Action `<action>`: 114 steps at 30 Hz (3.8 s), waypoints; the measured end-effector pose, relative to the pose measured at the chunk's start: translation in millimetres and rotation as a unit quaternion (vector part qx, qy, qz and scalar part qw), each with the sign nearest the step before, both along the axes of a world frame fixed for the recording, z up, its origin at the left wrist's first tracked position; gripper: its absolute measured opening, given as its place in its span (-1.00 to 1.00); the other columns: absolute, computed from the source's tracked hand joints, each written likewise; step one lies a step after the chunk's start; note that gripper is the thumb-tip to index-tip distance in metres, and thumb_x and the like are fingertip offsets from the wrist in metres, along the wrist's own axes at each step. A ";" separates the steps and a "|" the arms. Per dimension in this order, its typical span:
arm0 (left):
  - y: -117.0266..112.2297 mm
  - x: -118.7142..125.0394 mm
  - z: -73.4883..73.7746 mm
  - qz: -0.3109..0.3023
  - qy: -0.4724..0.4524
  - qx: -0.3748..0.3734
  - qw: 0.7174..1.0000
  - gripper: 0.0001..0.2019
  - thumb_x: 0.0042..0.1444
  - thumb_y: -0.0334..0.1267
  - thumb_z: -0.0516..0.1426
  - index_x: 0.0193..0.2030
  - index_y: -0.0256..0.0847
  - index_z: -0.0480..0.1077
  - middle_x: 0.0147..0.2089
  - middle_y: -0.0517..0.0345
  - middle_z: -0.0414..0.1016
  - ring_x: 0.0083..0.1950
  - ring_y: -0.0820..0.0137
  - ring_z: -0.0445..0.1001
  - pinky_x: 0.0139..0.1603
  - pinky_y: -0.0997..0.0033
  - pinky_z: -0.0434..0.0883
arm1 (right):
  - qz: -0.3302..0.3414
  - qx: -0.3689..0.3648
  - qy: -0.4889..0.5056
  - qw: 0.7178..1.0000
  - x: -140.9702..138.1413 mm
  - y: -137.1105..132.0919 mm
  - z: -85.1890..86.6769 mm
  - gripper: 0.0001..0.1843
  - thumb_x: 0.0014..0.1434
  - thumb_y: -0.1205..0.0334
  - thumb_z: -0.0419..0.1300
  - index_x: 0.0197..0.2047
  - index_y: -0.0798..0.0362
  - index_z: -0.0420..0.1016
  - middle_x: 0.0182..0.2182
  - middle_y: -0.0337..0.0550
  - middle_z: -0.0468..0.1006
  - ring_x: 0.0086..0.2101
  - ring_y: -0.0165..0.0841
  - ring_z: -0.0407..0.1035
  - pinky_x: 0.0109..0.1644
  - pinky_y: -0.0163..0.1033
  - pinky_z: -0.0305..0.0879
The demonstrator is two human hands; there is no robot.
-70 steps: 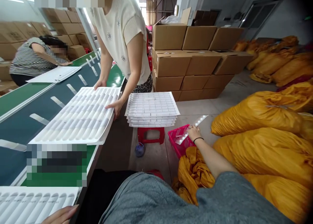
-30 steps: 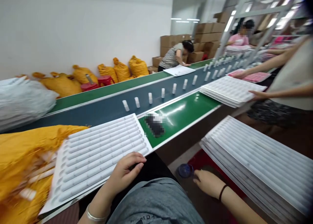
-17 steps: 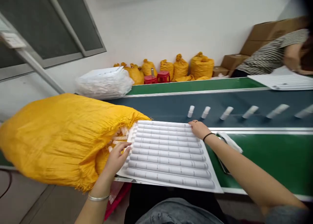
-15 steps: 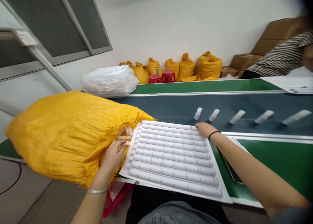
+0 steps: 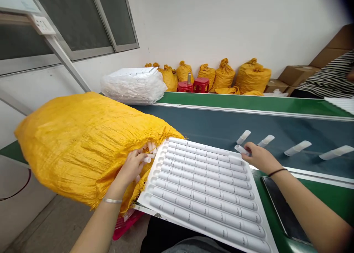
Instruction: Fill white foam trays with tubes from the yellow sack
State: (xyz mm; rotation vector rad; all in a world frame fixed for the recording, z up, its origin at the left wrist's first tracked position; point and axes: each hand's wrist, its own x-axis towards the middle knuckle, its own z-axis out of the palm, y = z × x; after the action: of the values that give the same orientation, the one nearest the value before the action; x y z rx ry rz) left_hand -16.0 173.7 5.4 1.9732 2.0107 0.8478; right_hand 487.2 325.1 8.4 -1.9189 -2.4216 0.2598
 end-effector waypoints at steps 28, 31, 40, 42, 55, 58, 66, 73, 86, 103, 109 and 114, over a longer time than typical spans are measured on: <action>-56.4 146.8 47.3 -0.175 -0.359 -0.148 0.905 -0.74 0.20 -0.09 0.10 -0.05 -0.16 0.37 -0.19 0.13 0.50 -0.24 0.37 0.46 -0.24 0.41 0.37 | 0.314 0.036 0.407 0.857 -118.2 -145.5 51.4 -0.70 0.29 0.31 0.10 0.08 -0.02 0.37 -0.11 -0.06 0.53 -0.09 -0.31 0.42 -0.01 -0.19 0.38; -58.0 147.9 50.6 -0.201 -0.266 -0.115 0.936 -0.78 0.24 -0.12 0.06 -0.08 -0.15 0.38 -0.20 0.12 0.49 -0.18 0.31 0.46 -0.16 0.37 0.38 | 0.303 0.026 0.389 0.870 -121.9 -145.1 47.1 -0.72 0.30 0.25 0.08 0.07 -0.01 0.36 -0.14 -0.06 0.54 -0.17 -0.32 0.44 -0.09 -0.22 0.40; -59.8 156.9 28.3 -0.206 -0.283 -0.068 0.934 -0.73 0.23 -0.20 0.07 0.03 -0.12 0.13 -0.16 0.07 0.49 -0.14 0.30 0.51 -0.18 0.38 0.44 | 0.322 0.043 0.399 0.857 -126.5 -152.1 42.8 -0.70 0.32 0.24 0.05 0.10 0.01 0.32 -0.14 -0.04 0.53 -0.14 -0.32 0.44 -0.08 -0.22 0.40; -62.1 162.4 25.4 -0.216 -0.294 -0.082 0.927 -0.72 0.24 -0.20 0.06 0.05 -0.10 0.10 -0.18 0.08 0.50 -0.18 0.33 0.52 -0.20 0.40 0.45 | 0.340 0.046 0.378 0.860 -128.8 -157.2 41.7 -0.68 0.32 0.23 0.06 0.12 0.03 0.31 -0.17 -0.03 0.53 -0.17 -0.33 0.44 -0.11 -0.24 0.40; -44.9 -18.6 -41.9 -0.035 0.174 -0.057 0.982 -0.70 0.20 -0.27 -0.07 -0.15 -0.22 0.48 -0.03 -0.14 0.44 0.08 0.03 0.40 0.08 0.01 0.36 | -0.138 0.021 0.059 0.988 -30.9 31.8 16.2 -0.71 0.29 0.20 0.09 -0.01 0.19 0.42 -0.17 0.02 0.52 -0.17 -0.26 0.43 -0.08 -0.14 0.37; -43.8 -34.4 -63.4 -0.052 0.198 -0.085 0.975 -0.60 0.05 -0.44 -0.09 -0.13 -0.23 0.52 -0.04 -0.17 0.44 0.01 0.08 0.46 0.01 0.13 0.41 | -0.175 -0.044 0.030 0.983 -14.7 56.4 -0.7 -0.70 0.27 0.13 0.15 -0.05 0.18 0.43 -0.15 -0.06 0.50 -0.20 -0.32 0.43 -0.10 -0.12 0.41; -52.2 -11.7 -29.8 0.072 0.175 0.062 0.980 -0.69 0.20 -0.11 -0.03 -0.12 -0.17 0.46 -0.05 -0.05 0.50 -0.02 0.00 0.45 0.02 -0.10 0.37 | -0.164 -0.064 -0.025 0.984 -0.9 30.4 -2.1 -0.68 0.27 0.13 0.08 -0.13 0.18 0.52 -0.19 0.03 0.55 -0.15 -0.22 0.44 -0.05 -0.14 0.32; -52.2 67.1 5.5 -0.019 -0.057 0.158 0.986 -0.76 0.19 -0.26 0.11 0.00 -0.12 0.41 0.00 0.07 0.51 0.06 0.25 0.44 0.13 0.22 0.34 | 0.008 -0.063 -0.008 0.998 -18.8 -10.8 -14.0 -0.84 -0.03 0.40 0.24 -0.33 0.12 0.60 -0.22 0.04 0.58 -0.17 -0.15 0.45 -0.05 -0.21 0.27; -75.1 145.3 35.8 -0.018 -0.682 0.063 0.728 -0.65 -0.09 -0.24 0.34 -0.18 -0.15 0.33 -0.20 0.20 0.44 -0.17 0.45 0.46 -0.13 0.42 0.44 | 0.124 -0.097 0.539 0.828 -121.4 -162.3 46.9 -0.72 0.24 0.07 0.10 -0.05 0.04 0.33 -0.28 -0.12 0.47 -0.42 -0.37 0.47 -0.41 -0.27 0.42; -89.0 114.4 65.3 -0.129 -0.419 -0.091 0.894 -0.68 0.13 -0.04 0.16 -0.06 -0.17 0.40 -0.18 0.13 0.47 -0.24 0.38 0.43 -0.22 0.41 0.35 | 0.328 0.073 0.354 0.873 -166.9 -169.7 98.1 -0.68 0.27 0.33 0.11 0.08 -0.03 0.35 -0.13 -0.08 0.52 -0.18 -0.34 0.41 -0.10 -0.21 0.39; -90.7 112.0 70.1 -0.148 -0.309 -0.023 0.939 -0.78 0.16 -0.15 0.15 -0.09 -0.16 0.39 -0.16 0.09 0.49 -0.14 0.28 0.45 -0.11 0.35 0.33 | 0.308 0.038 0.360 0.880 -173.8 -167.6 84.4 -0.72 0.28 0.24 0.10 0.05 -0.01 0.37 -0.27 -0.12 0.53 -0.34 -0.37 0.39 -0.24 -0.25 0.38; -95.2 119.9 52.9 -0.121 -0.355 -0.018 0.927 -0.76 0.13 -0.18 0.17 -0.10 -0.13 0.26 -0.27 0.16 0.42 -0.29 0.35 0.41 -0.32 0.43 0.30 | 0.324 0.037 0.370 0.870 -164.9 -171.0 74.4 -0.71 0.29 0.24 0.08 0.08 -0.03 0.35 -0.20 -0.08 0.55 -0.24 -0.32 0.45 -0.16 -0.22 0.39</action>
State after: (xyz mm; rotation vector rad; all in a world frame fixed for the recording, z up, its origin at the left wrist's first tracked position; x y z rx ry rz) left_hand 103.9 78.5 58.3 1.5242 1.3273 1.2205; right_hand 322.4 154.1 82.8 -0.6723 -2.3197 0.7410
